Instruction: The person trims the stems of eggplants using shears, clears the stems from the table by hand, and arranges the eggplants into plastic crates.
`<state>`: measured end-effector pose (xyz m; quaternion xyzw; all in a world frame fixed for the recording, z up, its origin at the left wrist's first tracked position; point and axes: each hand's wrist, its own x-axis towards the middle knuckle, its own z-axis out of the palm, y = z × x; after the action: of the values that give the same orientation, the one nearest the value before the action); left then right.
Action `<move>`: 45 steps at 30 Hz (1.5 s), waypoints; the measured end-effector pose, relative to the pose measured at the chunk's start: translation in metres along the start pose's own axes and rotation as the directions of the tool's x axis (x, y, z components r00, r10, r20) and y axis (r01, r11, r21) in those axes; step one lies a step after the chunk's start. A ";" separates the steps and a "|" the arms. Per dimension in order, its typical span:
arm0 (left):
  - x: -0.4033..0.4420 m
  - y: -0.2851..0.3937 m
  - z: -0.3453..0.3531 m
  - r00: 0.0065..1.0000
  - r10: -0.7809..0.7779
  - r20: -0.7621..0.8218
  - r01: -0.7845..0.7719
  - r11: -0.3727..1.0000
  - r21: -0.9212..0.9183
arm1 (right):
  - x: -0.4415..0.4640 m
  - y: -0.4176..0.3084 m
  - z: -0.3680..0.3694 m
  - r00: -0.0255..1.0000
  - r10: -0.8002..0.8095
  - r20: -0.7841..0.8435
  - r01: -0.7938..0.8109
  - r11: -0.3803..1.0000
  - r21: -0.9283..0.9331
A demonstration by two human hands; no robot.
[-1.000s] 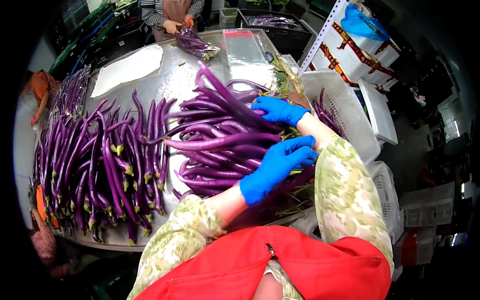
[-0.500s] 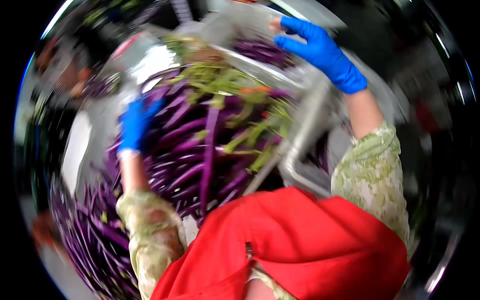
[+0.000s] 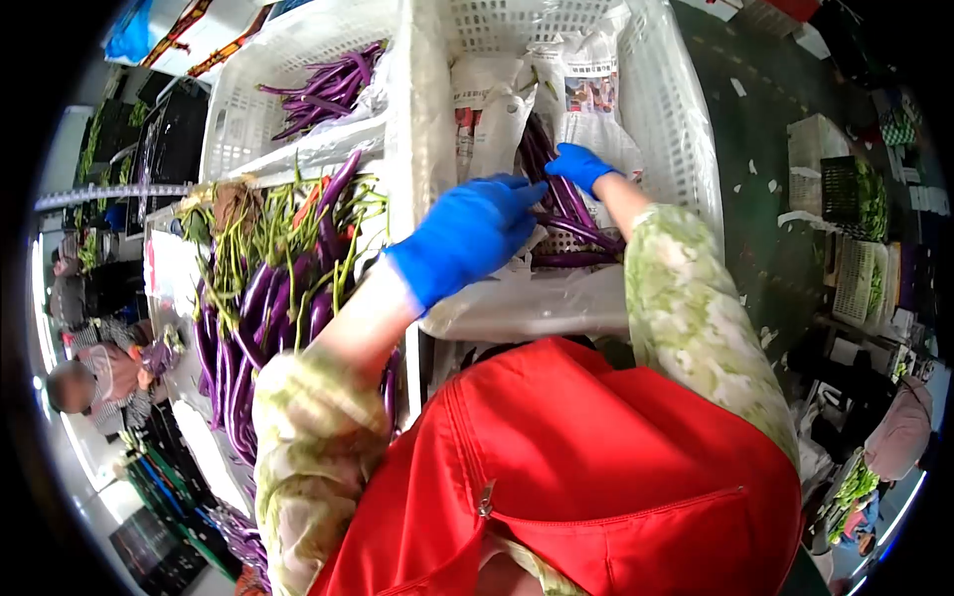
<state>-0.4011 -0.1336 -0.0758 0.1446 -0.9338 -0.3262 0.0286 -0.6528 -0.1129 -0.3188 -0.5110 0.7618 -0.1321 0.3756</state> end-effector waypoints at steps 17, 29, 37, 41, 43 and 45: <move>0.099 -0.177 0.147 0.694 -0.656 0.297 0.304 0.640 0.705 | 0.050 0.049 0.047 0.971 0.175 -0.162 -0.157 0.980 0.118; 0.080 -0.217 0.194 0.604 -0.795 -0.053 0.771 0.600 -0.214 | 0.073 0.040 0.035 0.950 0.157 -0.271 -0.086 0.963 0.256; 0.096 -0.274 0.243 0.604 -0.763 -0.231 0.631 0.635 -0.445 | 0.072 0.004 0.040 0.953 0.012 -0.302 -0.033 0.997 -0.065; 0.121 -0.274 0.242 0.504 -0.839 -0.204 0.703 0.536 -0.468 | 0.068 0.003 0.050 0.896 0.030 -0.443 -0.014 0.999 0.039; 0.122 -0.279 0.241 0.465 -0.863 -0.200 0.707 0.497 -0.503 | 0.064 0.002 0.059 0.850 0.075 -0.522 -0.043 0.996 0.074; 0.120 -0.286 0.237 0.434 -0.885 -0.172 0.696 0.450 -0.559 | 0.063 -0.001 0.064 0.837 0.147 -0.527 -0.126 0.989 0.077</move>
<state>-0.4792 -0.2389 -0.4436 0.6363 -0.6225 -0.4428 0.1079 -0.6191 -0.1569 -0.3894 -0.3915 0.8676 -0.2561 0.1689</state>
